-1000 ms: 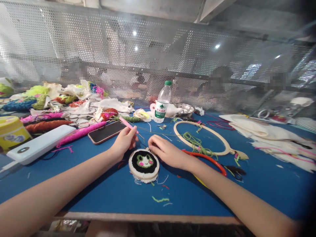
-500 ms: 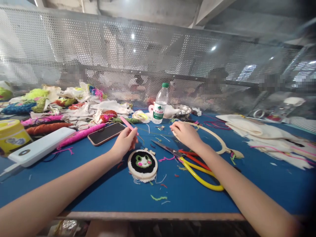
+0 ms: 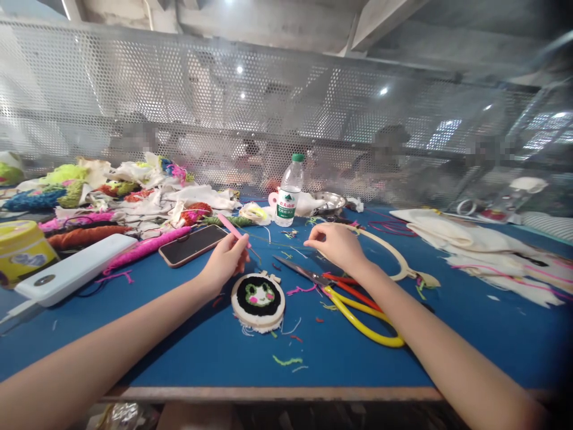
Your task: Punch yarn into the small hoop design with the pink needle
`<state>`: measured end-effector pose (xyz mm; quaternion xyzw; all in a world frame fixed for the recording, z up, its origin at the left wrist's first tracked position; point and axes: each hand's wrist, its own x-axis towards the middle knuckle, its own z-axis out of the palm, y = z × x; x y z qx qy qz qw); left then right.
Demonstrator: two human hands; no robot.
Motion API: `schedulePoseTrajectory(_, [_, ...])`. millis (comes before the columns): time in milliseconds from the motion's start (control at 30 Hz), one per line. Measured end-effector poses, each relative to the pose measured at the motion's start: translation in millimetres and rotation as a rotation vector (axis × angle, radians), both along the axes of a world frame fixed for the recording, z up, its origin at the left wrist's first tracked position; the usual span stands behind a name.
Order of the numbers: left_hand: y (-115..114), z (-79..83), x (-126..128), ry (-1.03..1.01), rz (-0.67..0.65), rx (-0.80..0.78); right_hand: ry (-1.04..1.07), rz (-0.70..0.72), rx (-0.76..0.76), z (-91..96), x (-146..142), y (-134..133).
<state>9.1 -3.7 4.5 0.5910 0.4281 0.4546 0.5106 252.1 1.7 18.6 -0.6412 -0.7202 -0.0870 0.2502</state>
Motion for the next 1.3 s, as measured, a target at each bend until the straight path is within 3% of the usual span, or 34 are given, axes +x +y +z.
schedulePoseTrajectory(200, [-0.5, 0.2, 1.3, 0.031, 0.003, -0.001, 0.002, 0.108, -0.118, -6.2, -2.7, 2.1])
schedulePoseTrajectory(367, [-1.6, 1.9, 0.9, 0.037, -0.002, -0.004, 0.003, 0.074, -0.172, -5.6, -14.6, -5.6])
schedulePoseTrajectory(500, [-2.6, 3.1, 0.4, 0.041, 0.0, -0.015, 0.005, 0.053, -0.186, -5.5, -18.0, -8.0])
schedulePoseTrajectory(733, [-2.4, 2.8, 0.8, 0.042, -0.008, -0.005, 0.018, 0.166, -0.198, -10.8, -19.5, -6.3])
schedulePoseTrajectory(1000, [-4.8, 4.3, 1.0, 0.039, -0.011, -0.005, 0.041, 0.024, -0.2, -10.5, -22.0, -9.7])
schedulePoseTrajectory(1300, [-4.3, 4.8, 0.2, 0.034, -0.012, -0.003, 0.058, 0.117, -0.208, -12.2, -21.6, -7.3])
